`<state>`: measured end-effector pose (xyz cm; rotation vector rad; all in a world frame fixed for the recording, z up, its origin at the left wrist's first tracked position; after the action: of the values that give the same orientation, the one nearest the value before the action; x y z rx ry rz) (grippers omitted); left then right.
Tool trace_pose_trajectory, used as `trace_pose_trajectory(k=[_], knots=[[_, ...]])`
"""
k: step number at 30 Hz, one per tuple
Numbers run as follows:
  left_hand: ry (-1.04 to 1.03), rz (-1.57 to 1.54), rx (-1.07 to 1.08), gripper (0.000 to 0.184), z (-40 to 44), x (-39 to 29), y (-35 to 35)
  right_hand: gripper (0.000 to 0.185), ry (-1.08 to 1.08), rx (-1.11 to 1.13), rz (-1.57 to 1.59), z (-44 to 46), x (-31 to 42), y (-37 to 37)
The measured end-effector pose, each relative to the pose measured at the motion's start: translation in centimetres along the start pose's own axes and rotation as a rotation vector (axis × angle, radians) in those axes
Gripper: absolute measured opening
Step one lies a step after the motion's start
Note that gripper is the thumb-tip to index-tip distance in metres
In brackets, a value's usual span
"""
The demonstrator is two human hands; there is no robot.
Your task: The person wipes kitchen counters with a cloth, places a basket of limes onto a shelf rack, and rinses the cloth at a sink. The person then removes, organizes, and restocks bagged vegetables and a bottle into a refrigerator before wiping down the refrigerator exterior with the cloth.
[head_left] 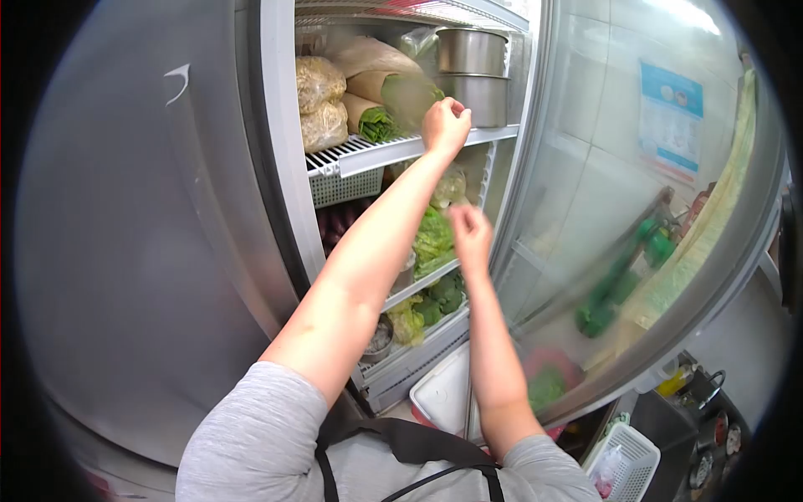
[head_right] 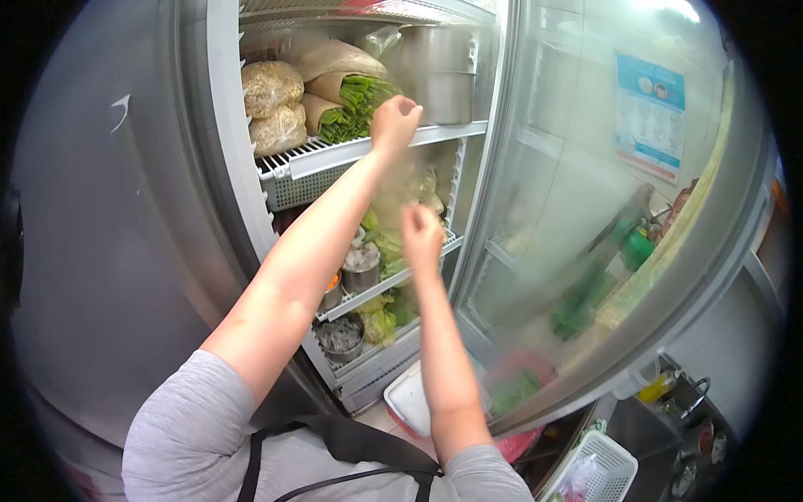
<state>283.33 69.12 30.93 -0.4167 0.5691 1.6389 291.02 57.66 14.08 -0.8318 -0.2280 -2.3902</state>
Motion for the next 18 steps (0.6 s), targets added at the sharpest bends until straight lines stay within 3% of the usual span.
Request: trace_pose_trajectory(k=[3,5,8,10,13,18], knots=[[0.062,-0.001,-0.093,0.019,3.0,1.4,-1.2,0.019,0.154,-0.155,0.003,9.6,3.9,1.7],[0.045,0.003,-0.126,0.018,5.8,2.1,-2.0,0.026,0.319,-0.256,-0.234,14.9,4.9,2.1],[-0.075,0.217,-0.157,0.016,9.0,1.0,-1.5,0.035,0.406,-0.316,-0.349,21.7,3.2,0.7],[-0.108,0.226,-0.111,0.017,11.2,0.5,-1.5,0.039,0.761,-0.498,-0.545,22.8,4.8,-0.4],[-0.12,0.281,-0.126,0.018,14.3,0.2,-0.6,0.043,0.678,-0.267,-0.595,27.1,4.3,-3.0],[0.006,0.448,-0.056,0.024,19.2,1.7,0.1,0.05,0.843,-0.101,-0.64,29.1,4.3,-6.3]])
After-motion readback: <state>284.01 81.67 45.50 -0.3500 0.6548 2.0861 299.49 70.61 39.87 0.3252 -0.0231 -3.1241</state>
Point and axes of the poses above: each hand's wrist, its own z-axis towards the middle knuckle, its own y-axis out of the back of the hand, x = y × z, the point moved 10 cm from there along z, towards the middle knuckle, and after that the axes turned 1 degree about -x, right-handed, at the moved point
